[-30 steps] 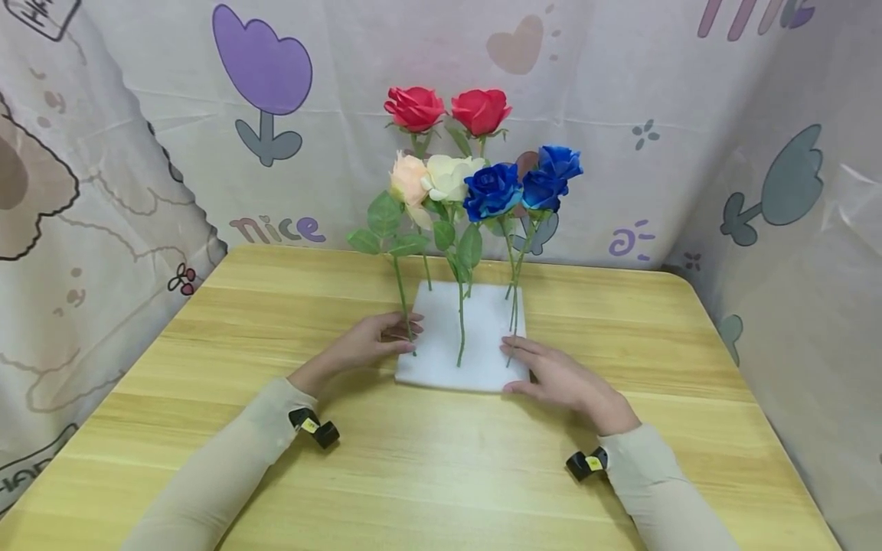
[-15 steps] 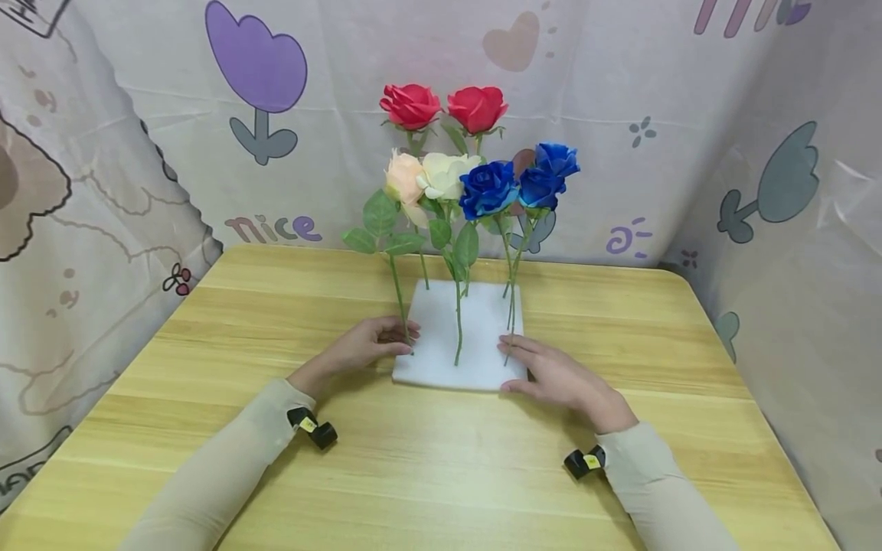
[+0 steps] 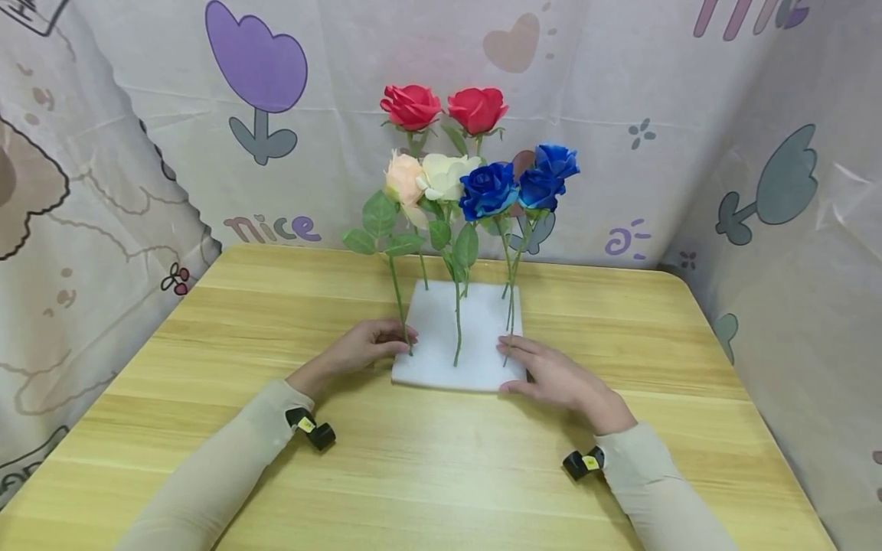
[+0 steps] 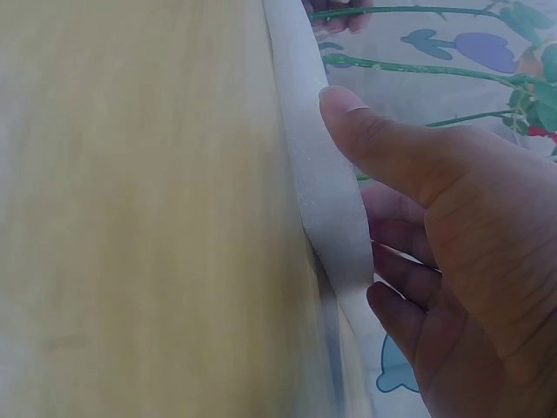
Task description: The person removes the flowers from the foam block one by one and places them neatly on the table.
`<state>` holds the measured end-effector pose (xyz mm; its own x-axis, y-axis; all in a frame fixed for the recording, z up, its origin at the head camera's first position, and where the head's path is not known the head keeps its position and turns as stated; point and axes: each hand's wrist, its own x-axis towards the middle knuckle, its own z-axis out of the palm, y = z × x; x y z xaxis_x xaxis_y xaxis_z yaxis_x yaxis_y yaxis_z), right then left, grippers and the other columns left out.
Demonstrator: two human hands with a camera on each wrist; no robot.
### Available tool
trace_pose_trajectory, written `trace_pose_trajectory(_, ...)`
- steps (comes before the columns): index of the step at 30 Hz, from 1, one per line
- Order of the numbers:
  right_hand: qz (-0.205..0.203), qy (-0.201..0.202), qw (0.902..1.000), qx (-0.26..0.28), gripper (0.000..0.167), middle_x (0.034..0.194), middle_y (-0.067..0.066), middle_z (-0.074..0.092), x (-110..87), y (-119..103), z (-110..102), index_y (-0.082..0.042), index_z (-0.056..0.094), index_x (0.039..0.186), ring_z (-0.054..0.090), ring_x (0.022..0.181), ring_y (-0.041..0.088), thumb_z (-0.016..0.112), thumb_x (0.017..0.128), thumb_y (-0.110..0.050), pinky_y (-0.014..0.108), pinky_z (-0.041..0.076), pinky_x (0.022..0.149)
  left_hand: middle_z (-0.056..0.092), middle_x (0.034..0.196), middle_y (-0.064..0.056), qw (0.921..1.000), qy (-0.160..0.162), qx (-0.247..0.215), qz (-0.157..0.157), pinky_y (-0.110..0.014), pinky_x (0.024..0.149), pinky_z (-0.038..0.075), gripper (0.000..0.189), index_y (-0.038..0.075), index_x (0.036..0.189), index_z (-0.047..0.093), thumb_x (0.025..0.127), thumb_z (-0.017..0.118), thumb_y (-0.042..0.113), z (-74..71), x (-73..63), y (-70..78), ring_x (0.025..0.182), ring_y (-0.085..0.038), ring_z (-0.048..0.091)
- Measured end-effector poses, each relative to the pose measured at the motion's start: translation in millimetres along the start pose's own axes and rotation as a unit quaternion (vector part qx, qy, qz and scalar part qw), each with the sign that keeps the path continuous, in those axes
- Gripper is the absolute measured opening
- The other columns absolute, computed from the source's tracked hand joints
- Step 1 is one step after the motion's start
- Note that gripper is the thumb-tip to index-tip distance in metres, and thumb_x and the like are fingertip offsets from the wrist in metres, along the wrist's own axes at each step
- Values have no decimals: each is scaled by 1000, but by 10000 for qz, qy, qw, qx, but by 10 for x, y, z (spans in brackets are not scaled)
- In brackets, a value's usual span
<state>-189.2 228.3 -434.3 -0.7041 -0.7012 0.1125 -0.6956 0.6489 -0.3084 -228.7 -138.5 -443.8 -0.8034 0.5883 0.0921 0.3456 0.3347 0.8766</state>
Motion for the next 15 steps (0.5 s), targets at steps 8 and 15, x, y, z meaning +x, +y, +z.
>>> trace_pose_trajectory(8, -58, 38, 10000, -19, 73, 151, 16, 38, 14, 0, 6, 0, 47, 143, 38, 137, 34, 70, 89, -44, 48, 32, 111, 70, 113, -1, 9996, 125, 257, -74, -31, 90, 53, 21, 11, 114, 73, 99, 60, 18, 12, 7, -39, 109, -15, 62)
trace_pose_trajectory(15, -45, 36, 10000, -11, 74, 152, 16, 38, 13, 4, 14, 0, 47, 143, 38, 137, 34, 69, 89, -45, 48, 32, 112, 71, 110, 0, 9996, 149, 253, -28, -30, 88, 53, 20, 11, 113, 72, 100, 59, 17, 31, 15, -50, 106, -13, 63)
